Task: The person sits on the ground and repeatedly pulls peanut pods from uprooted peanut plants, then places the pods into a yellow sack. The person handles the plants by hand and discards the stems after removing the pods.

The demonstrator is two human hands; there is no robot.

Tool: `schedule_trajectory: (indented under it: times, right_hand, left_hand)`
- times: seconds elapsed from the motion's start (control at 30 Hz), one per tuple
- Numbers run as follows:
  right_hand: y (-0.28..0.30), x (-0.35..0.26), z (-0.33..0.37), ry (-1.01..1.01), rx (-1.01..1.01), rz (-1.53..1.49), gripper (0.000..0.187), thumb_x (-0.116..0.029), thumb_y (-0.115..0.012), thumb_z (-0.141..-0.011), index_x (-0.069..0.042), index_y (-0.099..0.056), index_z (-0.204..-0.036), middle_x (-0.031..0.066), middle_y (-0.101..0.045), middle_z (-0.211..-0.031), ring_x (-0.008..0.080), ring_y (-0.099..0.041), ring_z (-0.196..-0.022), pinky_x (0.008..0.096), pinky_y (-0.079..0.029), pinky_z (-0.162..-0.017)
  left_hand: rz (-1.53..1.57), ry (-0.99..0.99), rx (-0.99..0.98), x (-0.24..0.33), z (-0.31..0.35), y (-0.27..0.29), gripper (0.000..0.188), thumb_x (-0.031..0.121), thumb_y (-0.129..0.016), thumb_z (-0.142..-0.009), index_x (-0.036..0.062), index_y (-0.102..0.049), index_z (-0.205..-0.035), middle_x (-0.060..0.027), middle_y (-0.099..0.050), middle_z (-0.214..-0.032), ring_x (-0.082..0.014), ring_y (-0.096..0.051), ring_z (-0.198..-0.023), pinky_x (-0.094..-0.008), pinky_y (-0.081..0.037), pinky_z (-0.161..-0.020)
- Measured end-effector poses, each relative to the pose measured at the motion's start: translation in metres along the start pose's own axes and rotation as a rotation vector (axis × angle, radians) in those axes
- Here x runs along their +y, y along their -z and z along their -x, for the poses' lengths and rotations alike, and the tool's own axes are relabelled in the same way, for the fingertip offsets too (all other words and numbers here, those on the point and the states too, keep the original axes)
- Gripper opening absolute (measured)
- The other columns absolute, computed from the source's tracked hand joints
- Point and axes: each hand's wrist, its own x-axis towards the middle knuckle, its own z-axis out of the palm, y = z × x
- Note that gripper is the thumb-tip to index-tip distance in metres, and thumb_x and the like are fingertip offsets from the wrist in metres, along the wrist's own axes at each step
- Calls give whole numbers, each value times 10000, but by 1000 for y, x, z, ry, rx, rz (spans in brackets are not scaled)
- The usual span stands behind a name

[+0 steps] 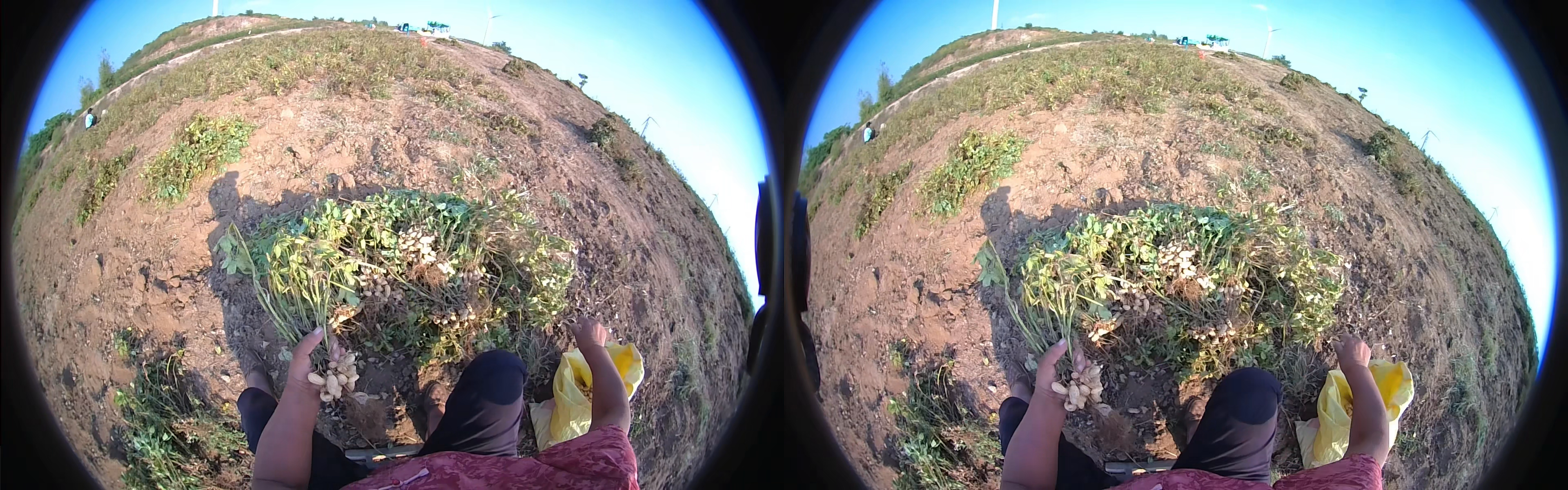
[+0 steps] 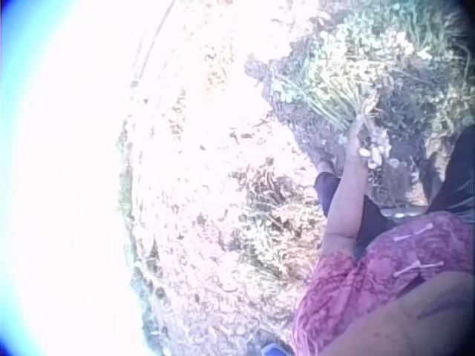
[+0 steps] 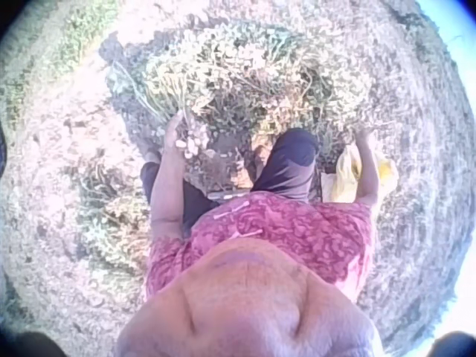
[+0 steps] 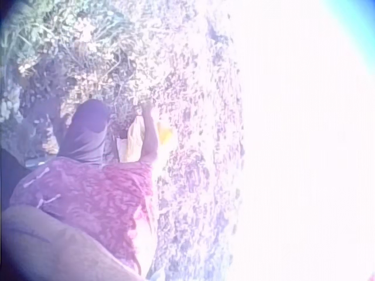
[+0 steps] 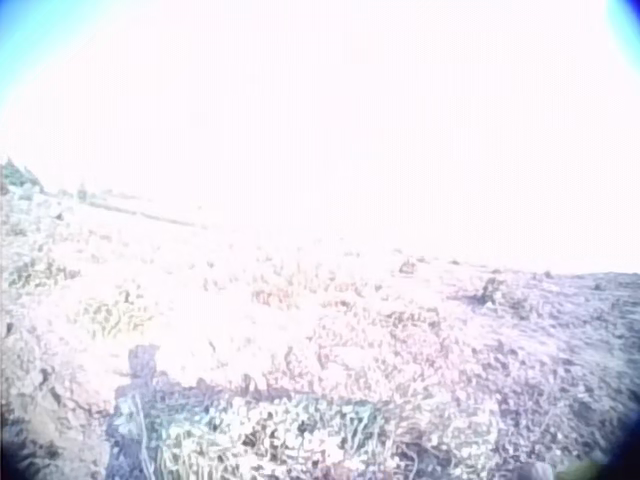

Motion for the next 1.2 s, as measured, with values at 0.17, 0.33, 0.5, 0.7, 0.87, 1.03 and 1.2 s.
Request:
schedule_trajectory:
  times: [0.17,0.33,0.5,0.7,0.87,1.03,1.2]
  right_hand:
    - [-20,104,41,-481,-428,450,364,-352,-686,-729,-154,-646,-1032,74,-531,-1243,230,-453,-1195,399,-387,-952]
    - [0,42,27,-230,-226,123,331,-265,-676,-690,-139,-646,-994,66,-504,-1261,254,-431,-1189,438,-345,-980]
    - [18,-150,4,265,-140,-680,220,-205,-647,-798,-16,-645,-911,106,-659,-837,169,-619,-735,294,-498,-691]
    - [67,-351,62,883,-523,-1131,203,-191,-667,-821,-35,-644,-950,37,-625,-871,91,-559,-742,232,-457,-669]
    - [68,-425,101,1024,-727,-1326,298,-258,-710,-778,-37,-639,-965,33,-593,-811,90,-559,-709,237,-462,-650]
    - [50,-440,106,968,-821,-1231,216,-217,-703,-788,-40,-578,-780,-17,-553,-666,76,-500,-609,235,-413,-570]
    - [51,-431,87,855,-1376,-1387,61,-91,-598,-854,-42,-564,-869,-15,-581,-805,35,-521,-718,195,-417,-639]
  left_hand:
    - [56,58,54,5,13,-26,247,312,-591,-811,67,-557,-808,-61,-533,-621,-202,-546,-662,-347,-480,-667]
    - [128,-52,33,5,-1,-10,202,269,-552,-862,72,-542,-904,-23,-518,-662,-157,-513,-577,-309,-475,-703]
    - [141,-90,154,4,-15,8,205,262,-578,-850,70,-555,-917,-29,-539,-670,-171,-542,-599,-339,-490,-694]
    - [168,-75,160,4,-19,9,203,263,-592,-841,79,-559,-922,-41,-551,-679,-199,-566,-640,-371,-508,-671]
    - [122,-96,80,5,-27,18,217,254,-583,-842,40,-574,-875,-86,-603,-669,-193,-603,-602,-333,-526,-587]
    - [125,7,253,3,-27,12,224,235,-672,-781,40,-578,-842,-86,-596,-694,-195,-585,-578,-330,-515,-535]
    - [72,82,227,1,-22,8,248,263,-673,-774,38,-577,-813,-81,-584,-671,-198,-579,-567,-330,-512,-532]
